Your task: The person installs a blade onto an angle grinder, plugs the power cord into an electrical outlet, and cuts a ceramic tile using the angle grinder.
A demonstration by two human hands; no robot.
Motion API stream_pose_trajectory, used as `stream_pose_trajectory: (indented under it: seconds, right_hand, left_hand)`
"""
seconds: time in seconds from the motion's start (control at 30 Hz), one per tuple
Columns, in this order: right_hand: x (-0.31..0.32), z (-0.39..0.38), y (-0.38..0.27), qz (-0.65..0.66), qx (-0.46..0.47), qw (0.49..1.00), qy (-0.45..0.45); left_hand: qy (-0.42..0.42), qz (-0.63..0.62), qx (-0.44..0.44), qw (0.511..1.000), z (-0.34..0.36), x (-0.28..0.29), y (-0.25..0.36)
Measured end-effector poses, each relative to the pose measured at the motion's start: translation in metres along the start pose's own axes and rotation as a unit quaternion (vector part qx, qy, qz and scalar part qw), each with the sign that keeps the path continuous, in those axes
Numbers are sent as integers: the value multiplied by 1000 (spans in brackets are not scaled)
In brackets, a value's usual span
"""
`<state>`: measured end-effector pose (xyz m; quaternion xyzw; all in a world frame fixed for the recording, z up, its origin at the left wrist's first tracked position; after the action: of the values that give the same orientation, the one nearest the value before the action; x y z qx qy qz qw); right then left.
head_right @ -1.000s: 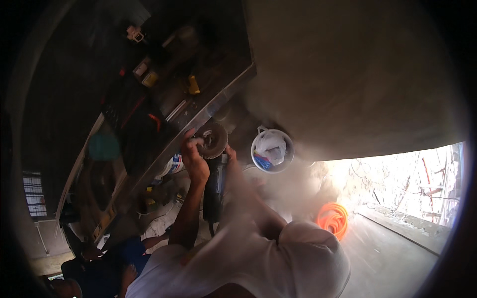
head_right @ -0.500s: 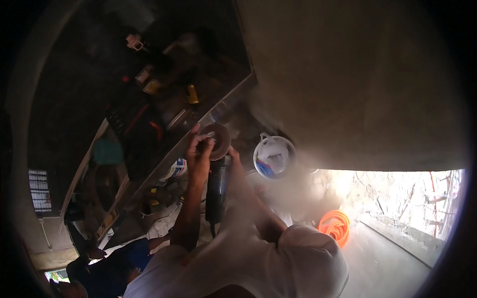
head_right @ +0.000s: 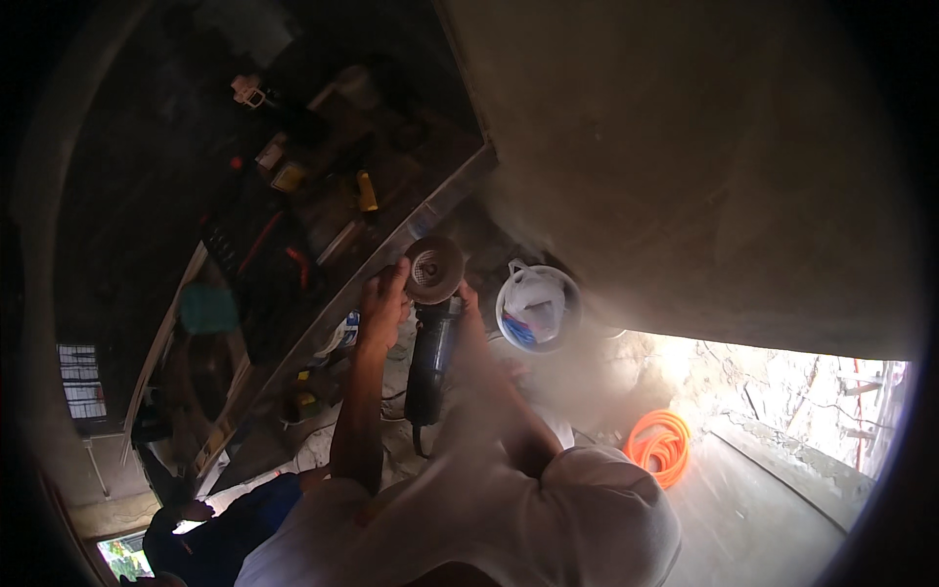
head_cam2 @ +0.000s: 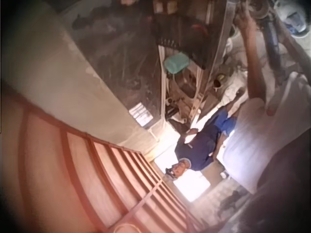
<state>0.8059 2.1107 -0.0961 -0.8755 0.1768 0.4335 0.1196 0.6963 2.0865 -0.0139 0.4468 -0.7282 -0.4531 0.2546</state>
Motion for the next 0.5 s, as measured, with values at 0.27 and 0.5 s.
stream_pose_trajectory:
  seconds: [0.27,0.5]
  right_hand:
    - [12,22,-20,46,17,999,-18]
    - [54,6,-24,10,11,997,81]
  left_hand:
    - [144,-74,6,987,91,-29,18]
    - [179,-92,60,978,115,-48,1]
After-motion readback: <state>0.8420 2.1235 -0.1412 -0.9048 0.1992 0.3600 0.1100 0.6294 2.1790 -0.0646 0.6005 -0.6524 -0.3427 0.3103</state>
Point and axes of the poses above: each hand's wrist, its own z-axis towards the middle knuckle, its own x-axis out of the back of the hand, y = z × x, the point moved 7 cm from there along z, towards the middle knuckle, and after that the axes turned 14 degrees about y, right-handed, at the moved point
